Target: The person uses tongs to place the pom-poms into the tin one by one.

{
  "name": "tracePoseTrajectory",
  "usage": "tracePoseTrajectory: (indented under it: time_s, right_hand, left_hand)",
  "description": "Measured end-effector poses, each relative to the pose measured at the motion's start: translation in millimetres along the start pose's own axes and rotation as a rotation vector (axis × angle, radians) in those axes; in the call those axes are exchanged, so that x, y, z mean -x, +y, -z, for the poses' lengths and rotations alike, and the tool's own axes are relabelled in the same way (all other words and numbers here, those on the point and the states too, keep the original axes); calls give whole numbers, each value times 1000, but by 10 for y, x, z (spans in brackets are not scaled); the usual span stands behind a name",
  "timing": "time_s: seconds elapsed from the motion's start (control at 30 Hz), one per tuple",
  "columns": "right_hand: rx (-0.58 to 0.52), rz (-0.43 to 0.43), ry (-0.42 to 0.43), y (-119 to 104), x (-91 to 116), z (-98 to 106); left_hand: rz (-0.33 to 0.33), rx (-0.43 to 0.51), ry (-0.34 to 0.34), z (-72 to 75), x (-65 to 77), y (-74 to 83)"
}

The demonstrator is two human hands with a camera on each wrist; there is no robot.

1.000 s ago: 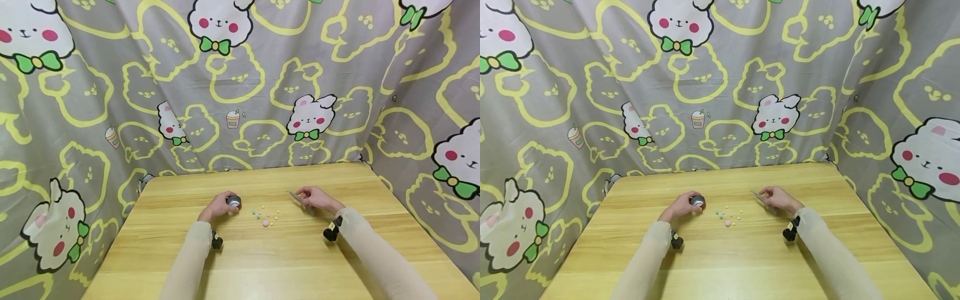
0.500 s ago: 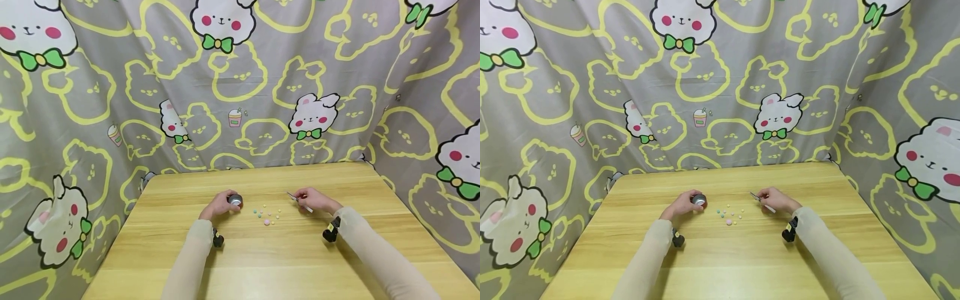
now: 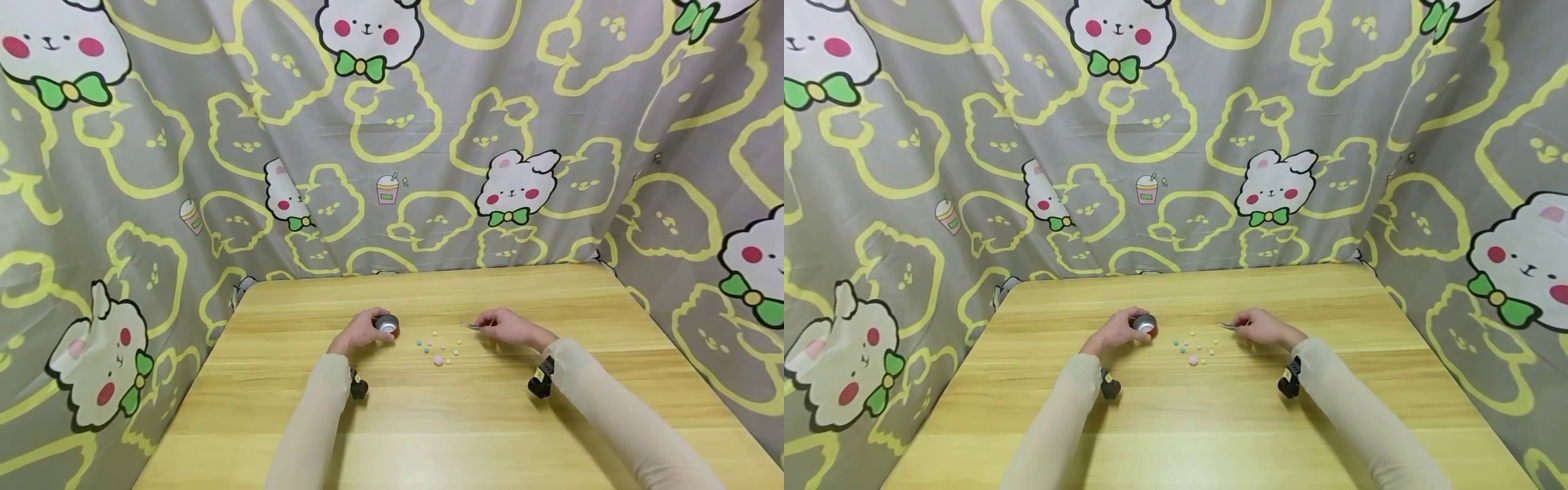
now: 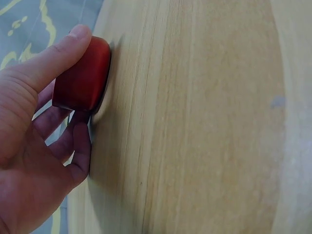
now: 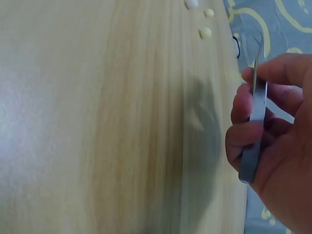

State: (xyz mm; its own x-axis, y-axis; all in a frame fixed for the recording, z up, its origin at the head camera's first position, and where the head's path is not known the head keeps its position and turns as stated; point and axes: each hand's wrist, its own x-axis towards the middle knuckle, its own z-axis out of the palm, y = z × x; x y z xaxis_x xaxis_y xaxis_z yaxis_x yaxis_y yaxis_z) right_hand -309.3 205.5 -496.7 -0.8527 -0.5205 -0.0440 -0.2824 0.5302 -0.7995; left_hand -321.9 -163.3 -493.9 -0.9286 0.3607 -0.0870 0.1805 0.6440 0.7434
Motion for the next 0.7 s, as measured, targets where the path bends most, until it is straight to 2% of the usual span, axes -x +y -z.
tracePoseTrajectory:
  time_s: [0.3,0.7]
  right_hand:
    - [245,151,16,-25,-22,-64]
    - [387,236,-3,12,-41,-99]
  left_hand:
    - [3,20,-5,-5,-13,-29]
    - [8,24,-9,-10,-17,-31]
